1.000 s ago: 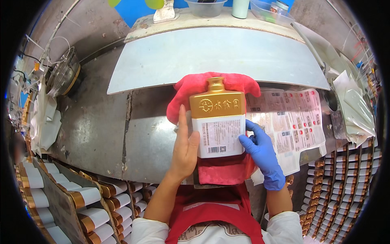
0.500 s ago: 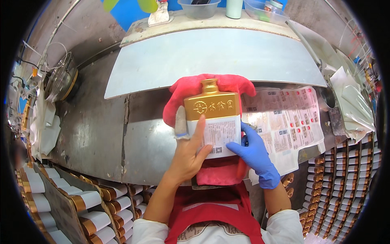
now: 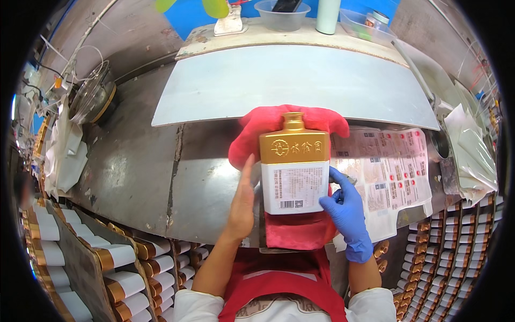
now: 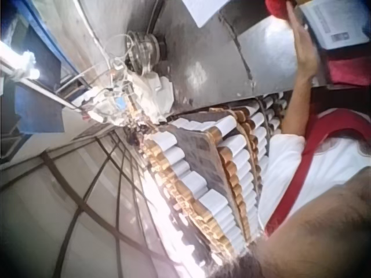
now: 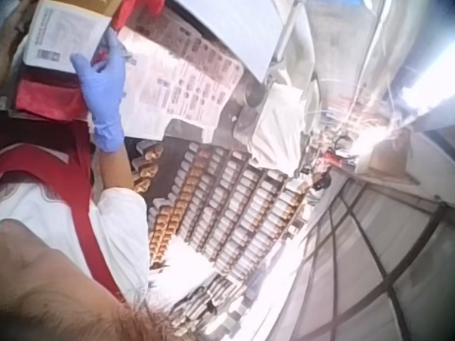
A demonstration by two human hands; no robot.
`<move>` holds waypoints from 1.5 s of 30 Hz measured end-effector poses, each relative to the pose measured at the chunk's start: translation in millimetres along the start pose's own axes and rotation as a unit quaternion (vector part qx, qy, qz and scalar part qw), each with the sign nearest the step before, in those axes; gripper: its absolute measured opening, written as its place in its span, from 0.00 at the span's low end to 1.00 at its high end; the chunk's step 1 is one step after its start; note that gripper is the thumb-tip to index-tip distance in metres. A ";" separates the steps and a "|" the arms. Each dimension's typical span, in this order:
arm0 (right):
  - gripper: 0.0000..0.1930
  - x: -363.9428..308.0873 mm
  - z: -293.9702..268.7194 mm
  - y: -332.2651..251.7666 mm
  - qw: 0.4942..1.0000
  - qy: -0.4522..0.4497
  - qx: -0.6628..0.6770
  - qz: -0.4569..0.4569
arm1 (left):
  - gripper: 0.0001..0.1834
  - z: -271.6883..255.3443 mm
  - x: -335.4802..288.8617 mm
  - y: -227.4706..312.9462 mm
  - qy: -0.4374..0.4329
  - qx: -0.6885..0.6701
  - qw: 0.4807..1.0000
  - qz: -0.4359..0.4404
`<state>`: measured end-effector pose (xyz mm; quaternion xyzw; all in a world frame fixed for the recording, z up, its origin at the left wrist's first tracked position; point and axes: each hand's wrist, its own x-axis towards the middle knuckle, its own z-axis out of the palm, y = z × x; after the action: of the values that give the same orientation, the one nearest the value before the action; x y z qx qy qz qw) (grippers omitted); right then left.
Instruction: The person applies labels to a gold and white bottle using a red cloth for support. They peel labels from a sheet, align them on the bottle, and smooth them down. The person also handles a clear plastic sheet and a red tool during the process.
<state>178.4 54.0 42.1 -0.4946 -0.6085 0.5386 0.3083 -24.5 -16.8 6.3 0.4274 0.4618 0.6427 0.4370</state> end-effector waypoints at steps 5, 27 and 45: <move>0.38 0.2 11.4 -16.7 0.997 -0.003 -0.072 -0.029 | 0.45 16.3 -0.6 9.7 -0.051 0.107 0.993 0.014; 0.27 18.1 13.1 -21.9 0.999 -0.023 0.038 -0.005 | 0.37 21.1 18.7 -1.0 -0.002 0.113 0.993 0.033; 0.27 26.5 10.4 -30.6 0.999 -0.032 0.007 0.042 | 0.38 25.9 22.0 2.0 0.050 0.141 0.988 0.038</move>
<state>152.2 77.3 64.9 -0.5000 -0.5926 0.5711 0.2693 -5.7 9.6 16.8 0.4690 0.5530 0.6077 0.3239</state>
